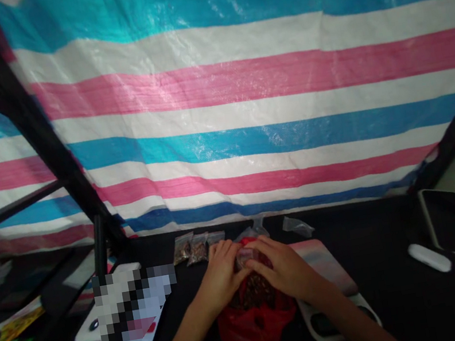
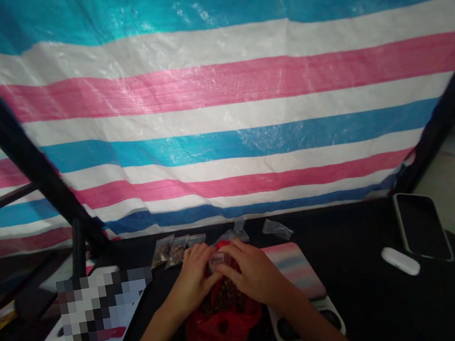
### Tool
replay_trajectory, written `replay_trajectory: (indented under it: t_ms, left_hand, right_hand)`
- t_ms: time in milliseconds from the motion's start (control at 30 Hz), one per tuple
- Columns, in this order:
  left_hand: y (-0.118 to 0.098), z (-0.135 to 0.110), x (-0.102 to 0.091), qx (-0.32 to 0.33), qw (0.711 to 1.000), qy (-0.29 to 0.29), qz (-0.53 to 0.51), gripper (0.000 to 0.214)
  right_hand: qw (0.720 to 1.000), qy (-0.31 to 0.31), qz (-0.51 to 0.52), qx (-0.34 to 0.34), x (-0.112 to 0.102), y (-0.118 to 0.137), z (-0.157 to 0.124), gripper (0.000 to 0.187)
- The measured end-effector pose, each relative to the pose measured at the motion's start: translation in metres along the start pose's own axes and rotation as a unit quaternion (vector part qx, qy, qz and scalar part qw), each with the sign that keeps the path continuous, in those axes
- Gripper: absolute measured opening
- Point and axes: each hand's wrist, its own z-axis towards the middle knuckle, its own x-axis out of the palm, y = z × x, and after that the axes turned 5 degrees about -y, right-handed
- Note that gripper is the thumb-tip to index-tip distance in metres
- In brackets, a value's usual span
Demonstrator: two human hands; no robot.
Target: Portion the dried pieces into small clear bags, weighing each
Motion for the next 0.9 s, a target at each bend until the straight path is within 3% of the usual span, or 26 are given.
replay_trajectory:
  t_ms: [200, 333, 567, 700, 900]
  left_hand:
    - [0.001, -0.003, -0.002, 0.022, 1.0, -0.003, 0.005, 0.019]
    - [-0.001, -0.001, -0.006, 0.026, 1.0, -0.009, -0.009, 0.024]
    - [0.001, -0.001, -0.02, -0.05, 0.996, -0.07, -0.026, 0.022]
    - [-0.003, -0.009, -0.025, -0.081, 0.99, -0.079, -0.082, 0.025]
    - [-0.031, -0.033, -0.034, -0.148, 0.968, -0.074, -0.187, 0.028]
  right_hand:
    - [0.996, -0.011, 0.002, -0.089, 0.003, 0.0, -0.001, 0.041]
    - [0.994, -0.045, -0.012, -0.095, 0.0, 0.001, -0.001, 0.032]
    - [0.982, -0.163, -0.021, -0.096, -0.014, -0.003, 0.0, 0.023]
    - [0.982, -0.138, -0.033, -0.124, -0.019, -0.001, -0.001, 0.023]
    - [0.986, -0.086, -0.029, -0.142, -0.027, 0.004, -0.002, 0.018]
